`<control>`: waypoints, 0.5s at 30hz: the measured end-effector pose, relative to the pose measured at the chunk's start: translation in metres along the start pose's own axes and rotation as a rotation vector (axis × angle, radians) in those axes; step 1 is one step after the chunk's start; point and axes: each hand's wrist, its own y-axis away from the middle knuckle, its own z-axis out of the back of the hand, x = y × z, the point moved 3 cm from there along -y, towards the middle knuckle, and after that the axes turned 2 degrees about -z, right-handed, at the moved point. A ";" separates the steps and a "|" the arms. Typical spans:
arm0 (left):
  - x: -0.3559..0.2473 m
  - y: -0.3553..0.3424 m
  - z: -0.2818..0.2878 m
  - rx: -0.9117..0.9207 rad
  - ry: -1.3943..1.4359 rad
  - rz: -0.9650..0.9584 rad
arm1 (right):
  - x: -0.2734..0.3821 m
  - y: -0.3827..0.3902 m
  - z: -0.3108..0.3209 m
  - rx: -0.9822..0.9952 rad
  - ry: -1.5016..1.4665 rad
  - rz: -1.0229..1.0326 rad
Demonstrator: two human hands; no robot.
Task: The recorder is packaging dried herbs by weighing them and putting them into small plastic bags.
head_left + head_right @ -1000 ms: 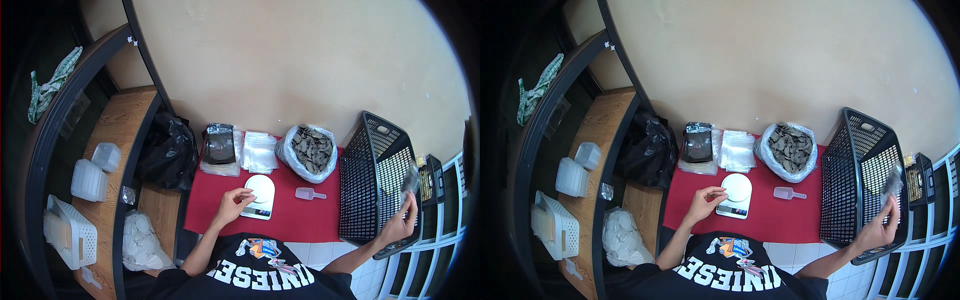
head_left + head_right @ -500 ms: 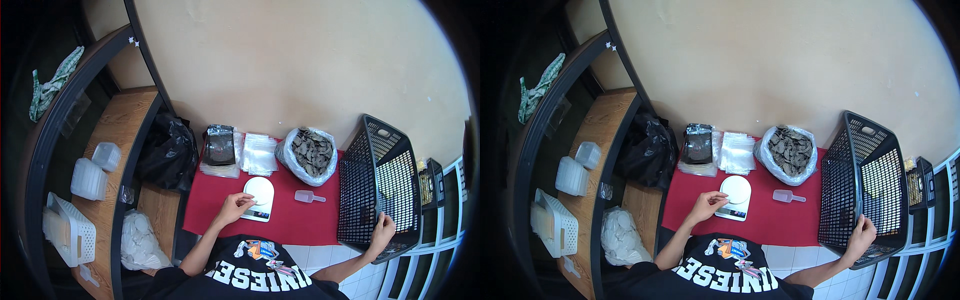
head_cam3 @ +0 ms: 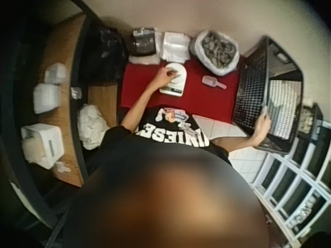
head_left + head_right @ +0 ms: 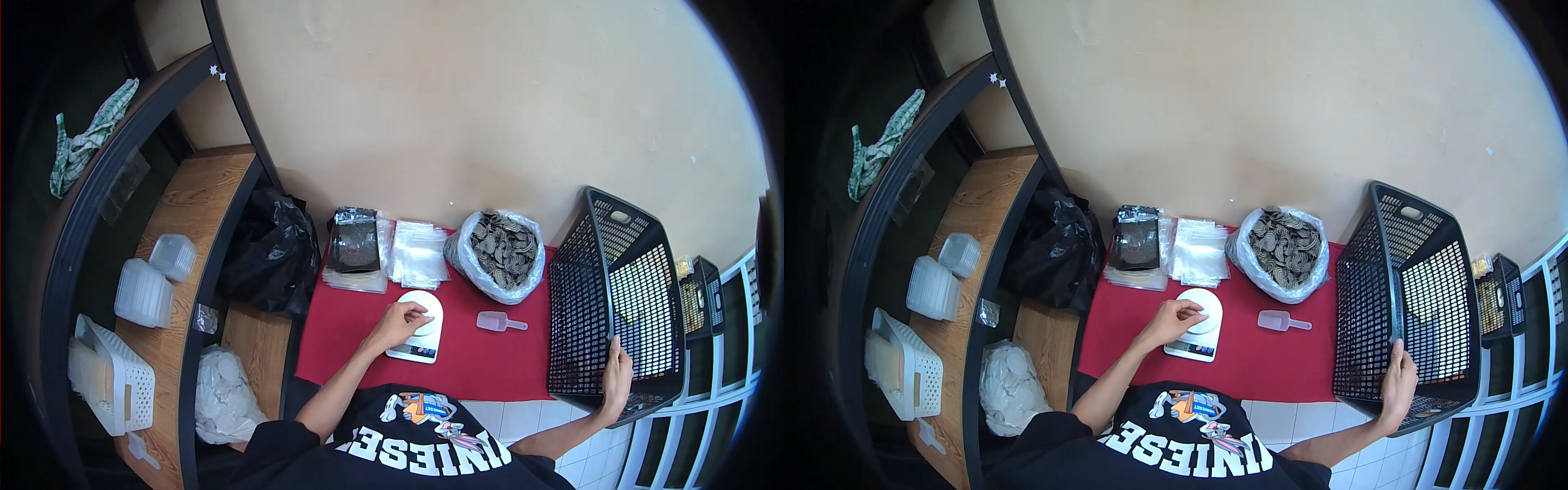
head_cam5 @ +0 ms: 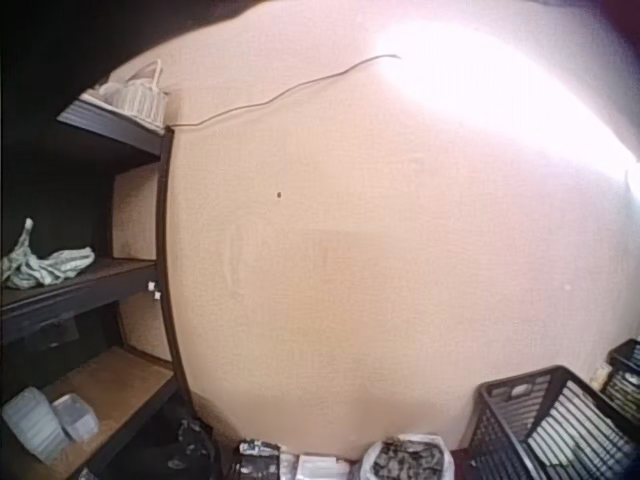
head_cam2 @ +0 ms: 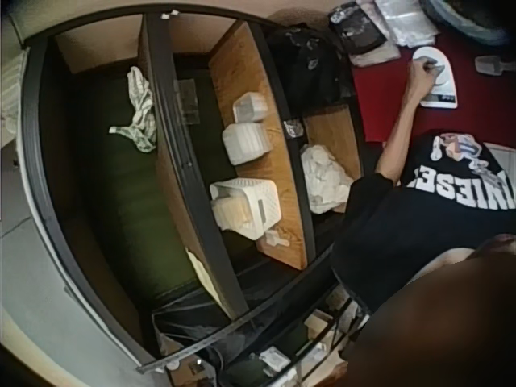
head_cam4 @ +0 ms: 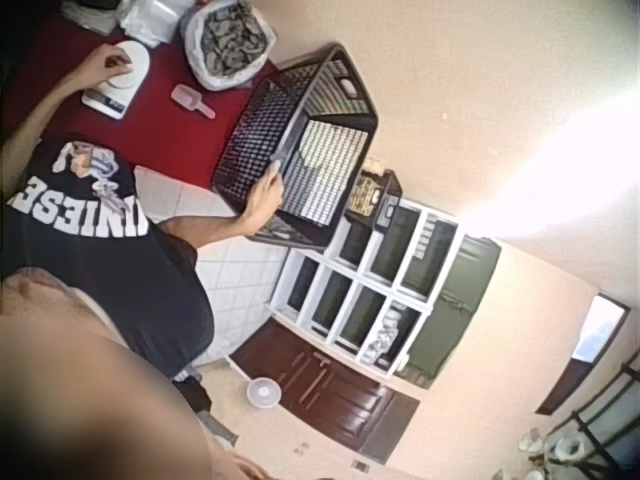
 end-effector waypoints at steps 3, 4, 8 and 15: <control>-0.008 -0.017 -0.004 -0.068 -0.037 -0.098 | 0.002 0.000 -0.001 -0.040 -0.035 0.031; -0.008 -0.024 -0.007 -0.070 -0.038 -0.098 | 0.003 0.000 0.000 -0.019 -0.016 -0.003; -0.018 -0.049 -0.011 -0.321 -0.432 -0.406 | 0.005 0.002 0.005 -0.052 0.036 -0.071; 0.008 -0.088 -0.024 -0.208 -0.934 -0.473 | 0.021 0.016 0.017 -0.449 -0.164 0.210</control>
